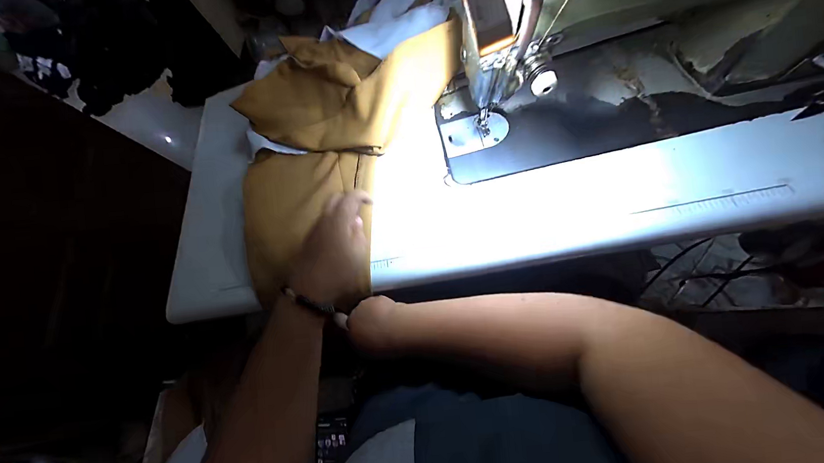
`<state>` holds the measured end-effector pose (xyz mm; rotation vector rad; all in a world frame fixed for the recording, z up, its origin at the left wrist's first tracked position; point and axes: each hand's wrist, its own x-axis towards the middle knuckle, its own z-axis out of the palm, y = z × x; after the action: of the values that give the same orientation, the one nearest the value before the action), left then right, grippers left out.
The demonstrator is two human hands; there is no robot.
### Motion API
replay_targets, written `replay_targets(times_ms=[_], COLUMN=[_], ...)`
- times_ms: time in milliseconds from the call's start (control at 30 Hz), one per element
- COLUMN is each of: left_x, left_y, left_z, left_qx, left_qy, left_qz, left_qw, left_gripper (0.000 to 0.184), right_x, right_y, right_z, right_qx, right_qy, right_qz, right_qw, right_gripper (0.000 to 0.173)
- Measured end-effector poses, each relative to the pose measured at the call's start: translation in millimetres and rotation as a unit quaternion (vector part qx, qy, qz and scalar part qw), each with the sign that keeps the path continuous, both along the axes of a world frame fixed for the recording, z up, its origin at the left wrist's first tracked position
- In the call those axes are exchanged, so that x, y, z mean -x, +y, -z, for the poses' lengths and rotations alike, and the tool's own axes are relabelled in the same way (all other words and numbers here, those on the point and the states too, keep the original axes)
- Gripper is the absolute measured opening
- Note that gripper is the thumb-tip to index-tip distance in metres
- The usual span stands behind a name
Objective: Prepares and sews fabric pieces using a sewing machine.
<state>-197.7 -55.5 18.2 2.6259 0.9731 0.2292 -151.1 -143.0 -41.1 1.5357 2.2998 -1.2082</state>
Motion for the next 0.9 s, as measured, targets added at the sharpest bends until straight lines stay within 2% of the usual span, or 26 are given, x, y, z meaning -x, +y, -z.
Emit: replay_targets(times_ms=[67,133,200,267,367,400,467,533,600,633,733,800,867,900], left_x=[5,12,21,26,21,16,0,-14,-21,-21,-9,-4,-7,-11], left_y=[-12,-18,-15,-6,3,4,2,-3,-5,-4,2,1,-3,-8], left_z=[-6,-18,-22,-26,-33,-36,-43,-46,-52,-57,-65,-64,-64,-64], left_qx=[0.029,0.04,0.007,-0.014,-0.068,-0.089,-0.146,-0.196,-0.202,-0.2,-0.222,-0.249,-0.262,-0.265], left_qy=[0.076,0.214,0.265,0.232,0.071,0.031,-0.023,-0.036,-0.02,-0.005,-0.01,-0.028,-0.039,-0.044], left_qz=[0.098,0.162,0.211,0.249,0.269,0.271,0.288,0.303,0.285,0.273,0.262,0.268,0.271,0.267], left_qw=[0.992,0.963,0.941,0.94,0.958,0.958,0.946,0.932,0.937,0.941,0.939,0.93,0.925,0.926], left_gripper=[0.036,0.038,0.038,0.034,0.032,0.034,0.029,0.016,0.012,0.015,0.025,0.03,0.034,0.034], right_x=[-4,-19,-41,-69,-115,-129,-147,-154,-163,-171,-201,-206,-189,-172], right_y=[-7,-23,-44,-72,-102,-109,-117,-121,-123,-123,-126,-131,-125,-118], right_z=[-2,-14,-34,-51,-62,-65,-67,-63,-55,-56,-64,-67,-69,-69], right_qx=[0.029,0.001,-0.056,-0.145,-0.238,-0.245,-0.285,-0.354,-0.422,-0.42,-0.379,-0.416,-0.494,-0.514], right_qy=[-0.019,-0.007,0.033,0.099,0.18,0.182,0.118,0.011,-0.086,-0.117,-0.173,-0.17,-0.096,-0.037], right_qz=[0.038,0.021,0.015,0.071,0.247,0.298,0.352,0.35,0.342,0.356,0.409,0.401,0.373,0.366], right_qw=[0.999,1.0,0.998,0.982,0.922,0.904,0.884,0.867,0.835,0.826,0.812,0.798,0.78,0.775], right_gripper=[0.033,0.033,0.04,0.039,0.035,0.034,0.031,0.018,0.015,0.021,0.019,0.02,0.03,0.04])
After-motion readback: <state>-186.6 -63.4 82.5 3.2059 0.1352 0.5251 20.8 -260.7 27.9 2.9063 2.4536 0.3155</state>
